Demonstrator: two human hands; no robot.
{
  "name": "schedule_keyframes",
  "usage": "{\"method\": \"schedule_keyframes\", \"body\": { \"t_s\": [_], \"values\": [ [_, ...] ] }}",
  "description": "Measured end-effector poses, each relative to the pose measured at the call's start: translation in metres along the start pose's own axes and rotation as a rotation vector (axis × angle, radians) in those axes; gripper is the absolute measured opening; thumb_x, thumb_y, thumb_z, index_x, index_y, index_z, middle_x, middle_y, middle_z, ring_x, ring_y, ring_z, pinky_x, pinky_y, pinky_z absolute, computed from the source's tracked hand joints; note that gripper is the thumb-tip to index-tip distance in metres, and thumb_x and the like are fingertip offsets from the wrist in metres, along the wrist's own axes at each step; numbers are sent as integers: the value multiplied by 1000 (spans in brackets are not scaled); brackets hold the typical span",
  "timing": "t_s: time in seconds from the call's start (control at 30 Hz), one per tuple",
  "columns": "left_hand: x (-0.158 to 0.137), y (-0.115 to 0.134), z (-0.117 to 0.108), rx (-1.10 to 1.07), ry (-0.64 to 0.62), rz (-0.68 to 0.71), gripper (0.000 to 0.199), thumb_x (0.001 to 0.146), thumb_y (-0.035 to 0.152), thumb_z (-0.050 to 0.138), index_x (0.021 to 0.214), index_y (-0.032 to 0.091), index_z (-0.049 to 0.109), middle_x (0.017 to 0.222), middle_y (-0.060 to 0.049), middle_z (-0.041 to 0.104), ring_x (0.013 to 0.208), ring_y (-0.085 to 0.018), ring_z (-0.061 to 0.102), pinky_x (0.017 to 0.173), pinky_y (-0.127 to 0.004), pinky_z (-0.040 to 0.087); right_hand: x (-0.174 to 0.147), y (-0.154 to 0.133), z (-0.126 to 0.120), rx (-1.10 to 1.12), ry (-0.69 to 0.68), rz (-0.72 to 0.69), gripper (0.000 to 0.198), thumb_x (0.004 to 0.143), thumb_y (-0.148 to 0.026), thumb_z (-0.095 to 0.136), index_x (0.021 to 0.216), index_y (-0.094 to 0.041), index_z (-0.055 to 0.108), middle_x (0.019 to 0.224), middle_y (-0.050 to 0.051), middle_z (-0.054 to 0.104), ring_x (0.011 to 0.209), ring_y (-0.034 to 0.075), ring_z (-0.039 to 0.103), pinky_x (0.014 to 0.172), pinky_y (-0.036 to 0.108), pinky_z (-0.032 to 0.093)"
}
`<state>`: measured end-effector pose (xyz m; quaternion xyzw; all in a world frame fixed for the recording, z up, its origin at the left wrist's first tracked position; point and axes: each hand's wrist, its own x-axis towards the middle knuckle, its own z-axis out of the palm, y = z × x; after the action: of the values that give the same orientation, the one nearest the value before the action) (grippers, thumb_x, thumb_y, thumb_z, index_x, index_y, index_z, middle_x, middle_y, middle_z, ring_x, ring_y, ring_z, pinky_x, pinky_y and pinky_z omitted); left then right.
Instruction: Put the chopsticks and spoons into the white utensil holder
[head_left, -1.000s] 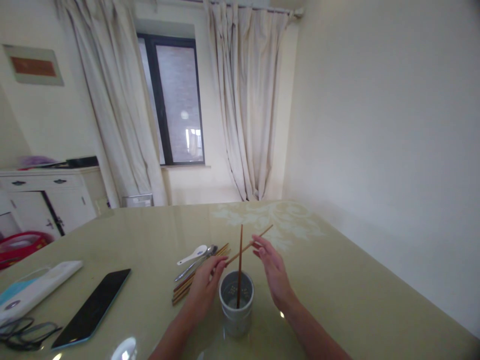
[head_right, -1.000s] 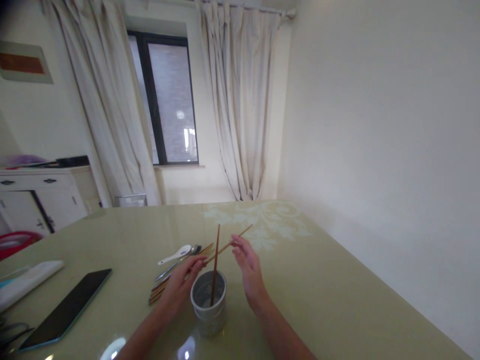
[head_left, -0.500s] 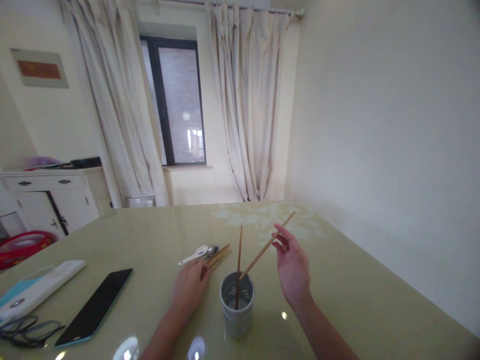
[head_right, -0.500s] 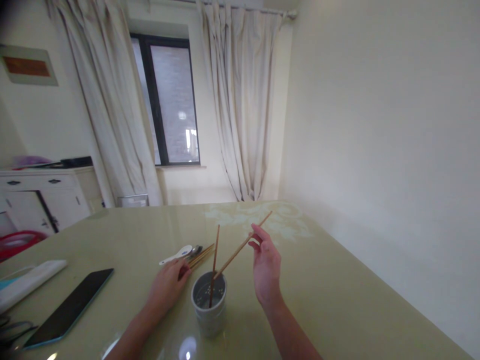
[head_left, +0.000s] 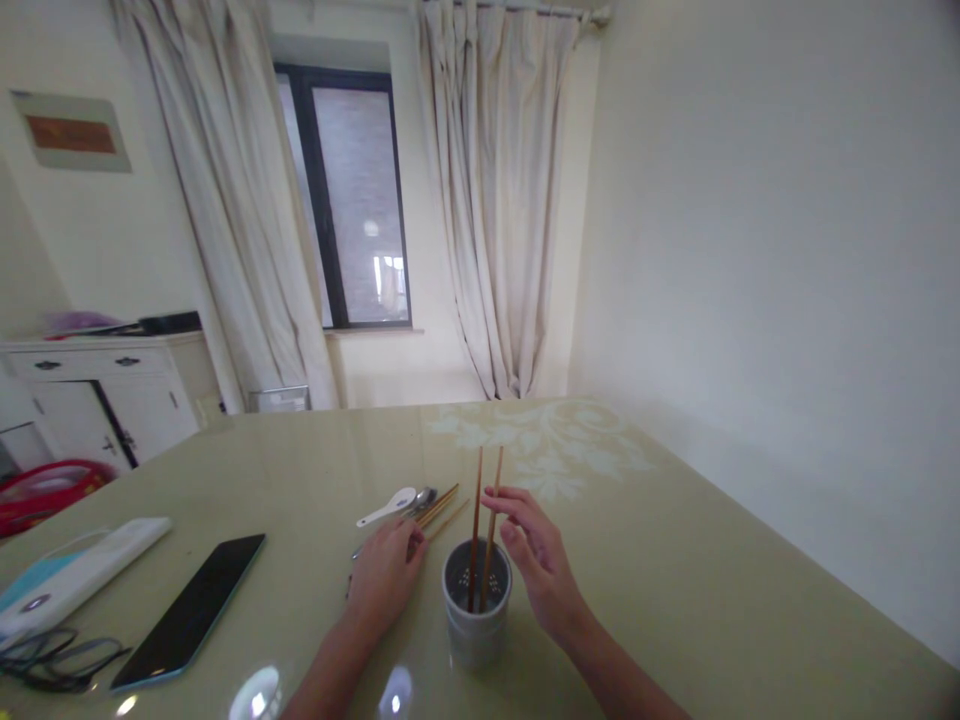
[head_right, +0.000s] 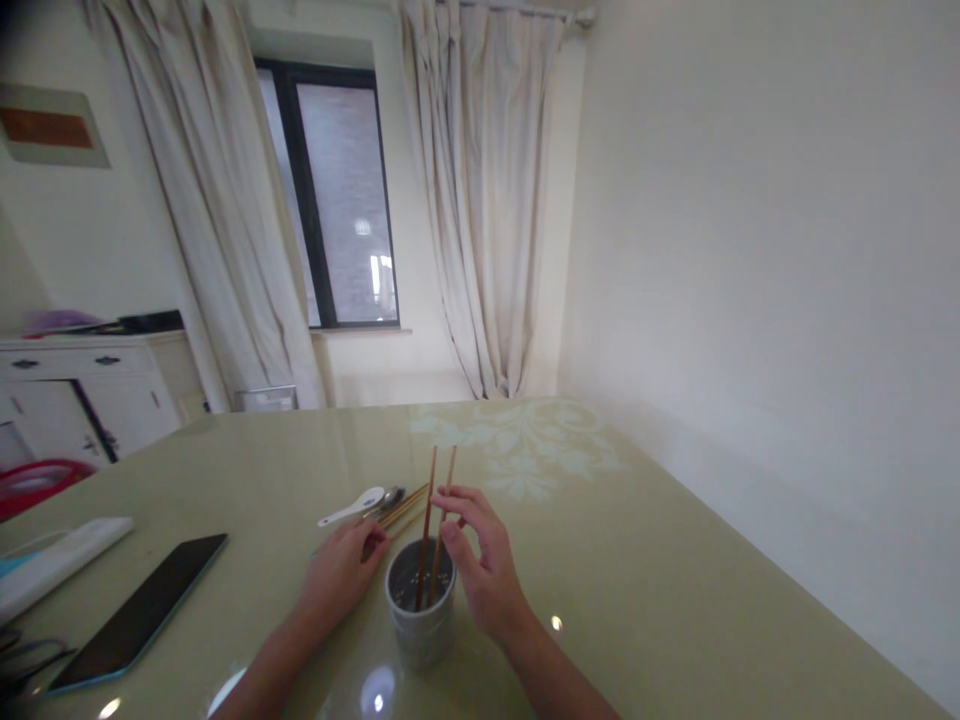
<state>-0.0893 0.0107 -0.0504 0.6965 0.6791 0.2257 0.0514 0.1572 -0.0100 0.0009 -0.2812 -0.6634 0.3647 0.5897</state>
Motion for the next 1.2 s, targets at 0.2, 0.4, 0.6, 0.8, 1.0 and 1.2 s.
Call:
{"method": "schedule_keyframes", "body": {
  "t_s": [0.2, 0.4, 0.6, 0.8, 1.0, 1.2],
  "values": [
    [-1, 4, -1, 4, -21, -14, 14, 98, 23, 58, 95, 23, 71, 104, -7, 76, 103, -24, 70, 90, -33, 47, 1, 6, 1, -19, 2, -7, 36, 104, -54, 61, 127, -33, 79, 129, 11, 72, 118, 30, 65, 101, 43, 54],
    [-2, 8, -3, -27, -2, 28, 14, 97, 22, 57, 92, 23, 69, 103, -7, 76, 103, -25, 70, 91, -34, 47, -4, 6, 3, 101, -65, 36, 42, 104, -52, 63, 141, -33, 68, 138, 11, 69, 122, 30, 67, 104, 44, 54],
    [-2, 17, 3, -380, 68, 55, 21, 103, 36, 47, 95, 23, 63, 91, -6, 75, 87, -25, 70, 81, -36, 50, -1, 20, 7, 97, 95, 172, 48, 101, -70, 57, 118, -27, 72, 118, 11, 74, 111, 29, 69, 95, 42, 56],
    [-11, 44, 4, -762, -25, 96, 32, 99, 52, 57, 104, 23, 67, 91, -5, 76, 75, -22, 68, 69, -32, 50, 3, 40, 9, 76, -40, 330, 67, 95, -83, 52, 109, -24, 80, 115, 12, 77, 113, 32, 68, 96, 46, 55],
    [-9, 41, -1, -729, -45, 129, 34, 104, 48, 49, 110, 23, 72, 105, -8, 79, 98, -26, 72, 87, -36, 53, 8, 37, 0, 90, 115, 253, 60, 96, -77, 60, 125, -28, 79, 124, 11, 76, 115, 32, 68, 102, 48, 54],
    [3, 4, -6, -85, 135, -25, 26, 103, 30, 48, 101, 24, 73, 109, -9, 77, 108, -29, 70, 99, -41, 48, 29, 33, -46, 71, 532, 69, 45, 97, -56, 71, 131, -26, 76, 128, 10, 75, 109, 27, 68, 100, 46, 53]
  ]
}}
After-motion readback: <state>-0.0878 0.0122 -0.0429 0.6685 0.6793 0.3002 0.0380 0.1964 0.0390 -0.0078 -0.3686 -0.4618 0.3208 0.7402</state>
